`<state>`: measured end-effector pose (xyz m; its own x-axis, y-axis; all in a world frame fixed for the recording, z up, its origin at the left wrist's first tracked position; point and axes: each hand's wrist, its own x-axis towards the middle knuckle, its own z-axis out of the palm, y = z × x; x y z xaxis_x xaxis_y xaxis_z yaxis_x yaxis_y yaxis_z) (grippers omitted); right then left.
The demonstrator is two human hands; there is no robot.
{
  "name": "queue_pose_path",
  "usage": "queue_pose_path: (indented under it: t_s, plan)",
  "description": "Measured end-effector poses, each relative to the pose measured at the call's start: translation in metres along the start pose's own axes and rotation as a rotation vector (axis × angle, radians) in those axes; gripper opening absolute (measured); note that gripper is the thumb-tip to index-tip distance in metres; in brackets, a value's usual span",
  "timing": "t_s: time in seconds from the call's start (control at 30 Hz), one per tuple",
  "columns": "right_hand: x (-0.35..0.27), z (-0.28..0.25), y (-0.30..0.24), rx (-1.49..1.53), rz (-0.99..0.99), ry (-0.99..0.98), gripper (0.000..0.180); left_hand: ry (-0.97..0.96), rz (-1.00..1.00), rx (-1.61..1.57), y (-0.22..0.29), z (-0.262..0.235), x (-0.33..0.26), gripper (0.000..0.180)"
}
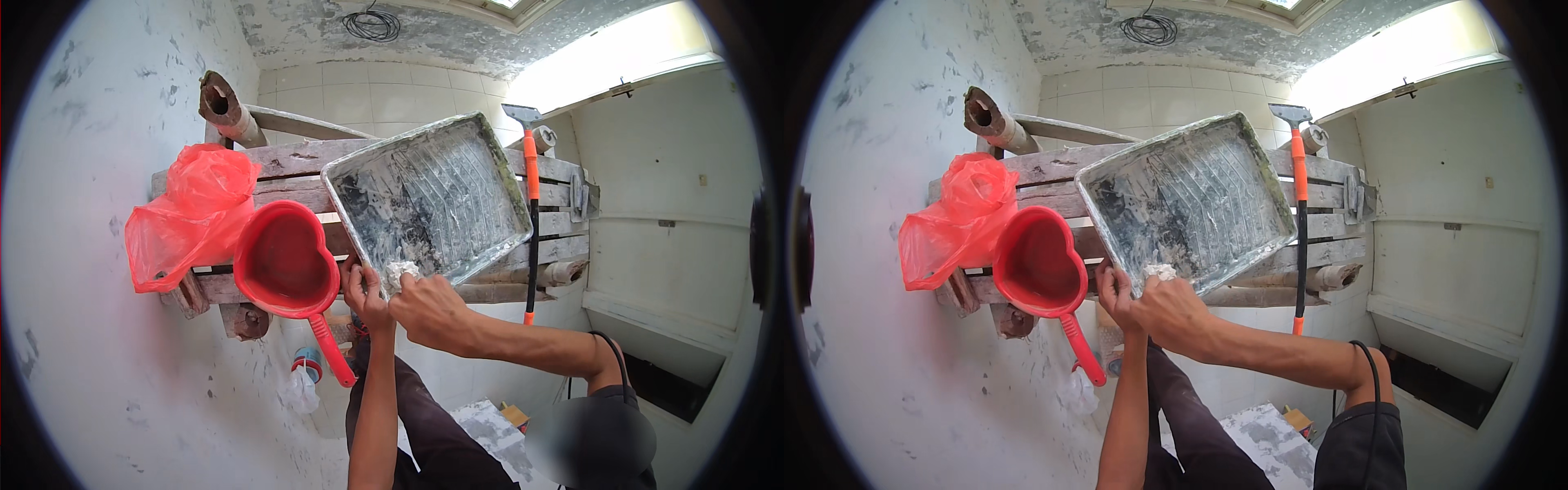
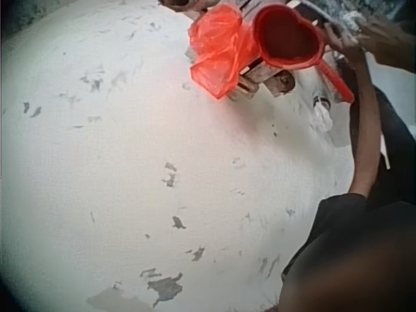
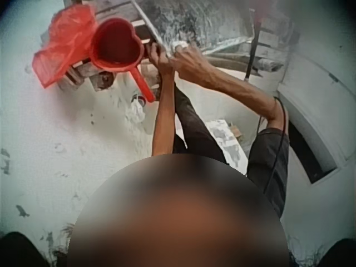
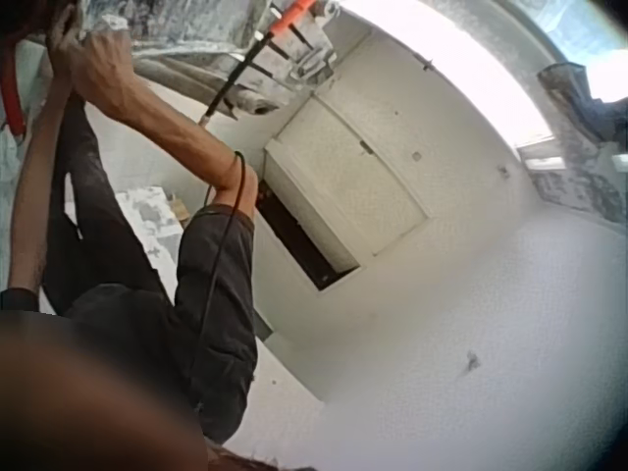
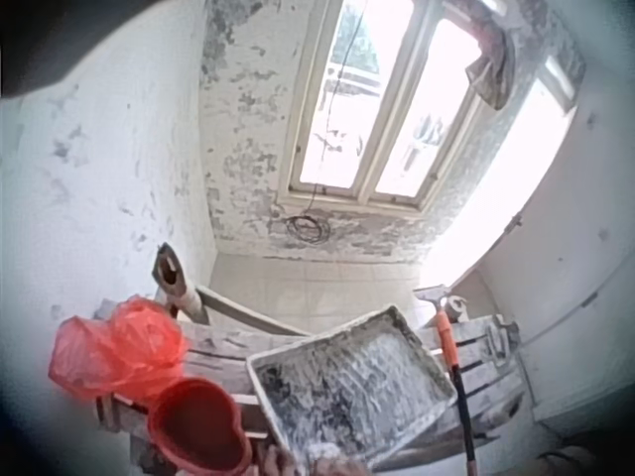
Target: Preparing and applying patching compound to repair damaged walls.
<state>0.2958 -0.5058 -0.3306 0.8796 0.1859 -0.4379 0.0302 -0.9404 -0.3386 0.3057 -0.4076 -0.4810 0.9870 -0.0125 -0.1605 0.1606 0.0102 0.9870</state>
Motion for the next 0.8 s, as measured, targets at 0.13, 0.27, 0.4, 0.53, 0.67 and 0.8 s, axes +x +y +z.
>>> queue_pose_path:
  t_s: [0.13,0.27,0.4,0.53,0.67,0.8]
  plan:
    - [0.002,0.002,0.004,0.1,0.042,0.002,0.015,0.02,-0.067,-0.077,0.004,0.002,-0.002,0.018]
    - [0.014,0.0,0.017,0.154,0.144,0.069,0.016,0.014,-0.023,-0.083,-0.005,-0.001,-0.003,0.018]
    - [0.012,0.003,0.029,0.191,0.274,0.152,0.012,0.022,-0.093,-0.155,0.003,0.003,-0.004,0.02]
    - [0.004,-0.006,0.032,0.203,0.402,0.121,0.01,0.003,-0.023,-0.091,-0.004,0.001,-0.001,0.023]
    - [-0.024,-0.045,0.032,0.252,0.37,0.211,0.013,0.031,-0.008,-0.084,-0.011,-0.004,0.0,0.023]
    - [-0.022,-0.063,0.052,0.256,0.509,0.262,0.014,-0.02,-0.01,-0.078,-0.005,-0.001,-0.003,0.022]
